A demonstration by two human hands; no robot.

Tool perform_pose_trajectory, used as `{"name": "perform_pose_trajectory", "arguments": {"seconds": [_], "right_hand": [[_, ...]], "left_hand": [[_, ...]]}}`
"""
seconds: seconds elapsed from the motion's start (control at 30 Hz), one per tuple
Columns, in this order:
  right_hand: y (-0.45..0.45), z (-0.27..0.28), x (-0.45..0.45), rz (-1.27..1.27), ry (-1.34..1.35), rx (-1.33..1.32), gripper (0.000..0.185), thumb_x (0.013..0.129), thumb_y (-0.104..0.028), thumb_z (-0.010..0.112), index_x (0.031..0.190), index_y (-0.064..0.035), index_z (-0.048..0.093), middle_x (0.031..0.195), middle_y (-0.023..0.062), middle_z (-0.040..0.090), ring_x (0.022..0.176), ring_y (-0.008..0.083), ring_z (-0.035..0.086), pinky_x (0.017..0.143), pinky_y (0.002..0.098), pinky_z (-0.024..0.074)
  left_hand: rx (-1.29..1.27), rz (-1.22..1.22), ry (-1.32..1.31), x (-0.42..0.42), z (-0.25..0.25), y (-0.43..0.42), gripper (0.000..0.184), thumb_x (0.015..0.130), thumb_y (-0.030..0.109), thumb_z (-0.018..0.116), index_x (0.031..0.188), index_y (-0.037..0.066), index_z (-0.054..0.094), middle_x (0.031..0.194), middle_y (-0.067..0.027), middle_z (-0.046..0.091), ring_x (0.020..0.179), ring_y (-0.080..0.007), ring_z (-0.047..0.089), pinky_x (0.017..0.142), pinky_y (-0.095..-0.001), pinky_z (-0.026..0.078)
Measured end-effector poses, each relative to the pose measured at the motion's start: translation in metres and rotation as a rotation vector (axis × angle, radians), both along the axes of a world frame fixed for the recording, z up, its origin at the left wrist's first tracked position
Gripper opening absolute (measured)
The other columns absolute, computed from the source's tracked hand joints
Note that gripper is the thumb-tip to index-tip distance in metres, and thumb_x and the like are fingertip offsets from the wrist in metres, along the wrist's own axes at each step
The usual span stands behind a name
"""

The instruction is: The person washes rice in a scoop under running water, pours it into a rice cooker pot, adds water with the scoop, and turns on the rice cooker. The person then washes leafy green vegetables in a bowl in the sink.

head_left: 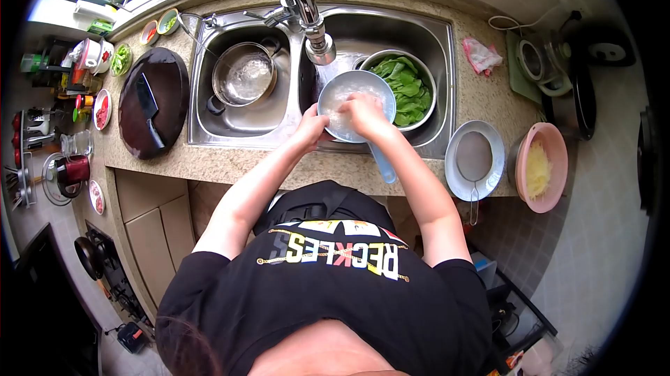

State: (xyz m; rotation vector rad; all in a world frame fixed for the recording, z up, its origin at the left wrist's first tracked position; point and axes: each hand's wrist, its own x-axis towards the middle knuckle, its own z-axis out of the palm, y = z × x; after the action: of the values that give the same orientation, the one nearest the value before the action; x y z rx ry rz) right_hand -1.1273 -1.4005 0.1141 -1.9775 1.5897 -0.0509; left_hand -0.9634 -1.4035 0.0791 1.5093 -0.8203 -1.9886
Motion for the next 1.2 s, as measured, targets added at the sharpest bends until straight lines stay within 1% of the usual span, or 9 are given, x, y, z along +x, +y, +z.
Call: {"name": "perform_pose_trajectory", "arguments": {"seconds": [0.1, 0.13, 0.3, 0.5, 0.67, 0.8, 0.9, 1.03, 1.2], "right_hand": [[0.014, -0.028, -0.024, -0.306, -0.217, -0.348, 0.041, 0.074, 0.000, 0.052, 0.114, -0.0081, 0.060, 0.114, 0.0200, 0.054, 0.110, 0.0369, 0.049, 0.096, 0.0447, 0.0384], [0.015, -0.029, -0.032, -0.404, -0.274, -0.295, 0.047, 0.072, -0.001, 0.054, 0.119, 0.0008, 0.052, 0.115, 0.0272, 0.051, 0.111, 0.0404, 0.048, 0.097, 0.0423, 0.0379], [-0.009, -0.049, -0.048, -0.625, -0.265, -0.097, 0.054, 0.071, -0.005, 0.056, 0.121, 0.0095, 0.043, 0.118, 0.0326, 0.047, 0.112, 0.0427, 0.046, 0.098, 0.0420, 0.0380], [-0.022, -0.053, -0.032, -0.453, -0.259, -0.081, 0.059, 0.068, 0.001, 0.054, 0.126, -0.0008, 0.044, 0.124, 0.0267, 0.045, 0.118, 0.0412, 0.042, 0.101, 0.0426, 0.0349], [0.001, -0.021, -0.037, -0.205, -0.275, 0.003, 0.046, 0.069, 0.008, 0.048, 0.111, -0.0074, 0.062, 0.124, 0.0145, 0.051, 0.117, 0.0356, 0.044, 0.100, 0.0396, 0.0352], [0.033, 0.013, -0.055, -0.121, -0.291, -0.214, 0.027, 0.071, 0.002, 0.053, 0.091, -0.0068, 0.069, 0.108, 0.0139, 0.060, 0.107, 0.0345, 0.051, 0.094, 0.0417, 0.0397], [0.033, 0.007, -0.066, 0.010, -0.353, -0.029, 0.038, 0.065, 0.010, 0.048, 0.094, -0.0046, 0.067, 0.112, 0.0173, 0.057, 0.111, 0.0328, 0.050, 0.097, 0.0371, 0.0383], [0.031, -0.003, -0.056, 0.027, -0.117, -0.010, 0.025, 0.068, 0.003, 0.050, 0.086, -0.0018, 0.066, 0.102, 0.0195, 0.060, 0.102, 0.0351, 0.054, 0.088, 0.0396, 0.0425], [0.008, -0.024, -0.062, -0.088, -0.260, -0.111, 0.026, 0.072, 0.003, 0.049, 0.093, 0.0000, 0.064, 0.105, 0.0243, 0.057, 0.108, 0.0364, 0.051, 0.091, 0.0415, 0.0409]], "left_hand": [[-0.012, -0.003, 0.018, -0.010, 0.007, 0.002, 0.050, 0.070, -0.005, 0.044, 0.119, 0.001, 0.044, 0.102, -0.0138, 0.056, 0.083, -0.0262, 0.063, 0.058, -0.0383, 0.059], [-0.022, -0.007, 0.038, -0.013, 0.009, 0.002, 0.050, 0.070, -0.005, 0.044, 0.120, 0.001, 0.044, 0.102, -0.0138, 0.056, 0.084, -0.0261, 0.063, 0.059, -0.0386, 0.059], [-0.045, -0.065, 0.071, -0.030, 0.020, -0.002, 0.047, 0.071, -0.003, 0.045, 0.118, 0.000, 0.045, 0.103, -0.0141, 0.057, 0.089, -0.0258, 0.061, 0.063, -0.0405, 0.058], [-0.064, -0.090, 0.010, -0.042, 0.009, -0.004, 0.045, 0.071, -0.003, 0.044, 0.116, 0.000, 0.046, 0.101, -0.0132, 0.057, 0.088, -0.0255, 0.061, 0.062, -0.0409, 0.058], [-0.037, -0.073, 0.028, -0.044, 0.015, -0.002, 0.046, 0.070, -0.004, 0.044, 0.116, 0.000, 0.046, 0.103, -0.0132, 0.056, 0.090, -0.0266, 0.061, 0.064, -0.0416, 0.059], [-0.039, -0.052, 0.026, -0.047, 0.017, -0.002, 0.049, 0.069, -0.005, 0.044, 0.118, 0.001, 0.045, 0.104, -0.0134, 0.055, 0.093, -0.0275, 0.060, 0.067, -0.0428, 0.059], [-0.044, -0.060, 0.032, -0.049, 0.009, -0.007, 0.049, 0.069, -0.005, 0.044, 0.117, 0.000, 0.045, 0.105, -0.0138, 0.056, 0.093, -0.0270, 0.061, 0.067, -0.0423, 0.059], [-0.052, -0.041, 0.073, -0.057, 0.007, -0.009, 0.048, 0.069, -0.006, 0.043, 0.117, -0.001, 0.046, 0.104, -0.0141, 0.057, 0.091, -0.0265, 0.062, 0.067, -0.0414, 0.059], [-0.066, -0.066, 0.075, -0.062, -0.002, -0.013, 0.049, 0.069, -0.006, 0.043, 0.118, -0.001, 0.045, 0.104, -0.0142, 0.057, 0.090, -0.0270, 0.063, 0.068, -0.0413, 0.059]]}}
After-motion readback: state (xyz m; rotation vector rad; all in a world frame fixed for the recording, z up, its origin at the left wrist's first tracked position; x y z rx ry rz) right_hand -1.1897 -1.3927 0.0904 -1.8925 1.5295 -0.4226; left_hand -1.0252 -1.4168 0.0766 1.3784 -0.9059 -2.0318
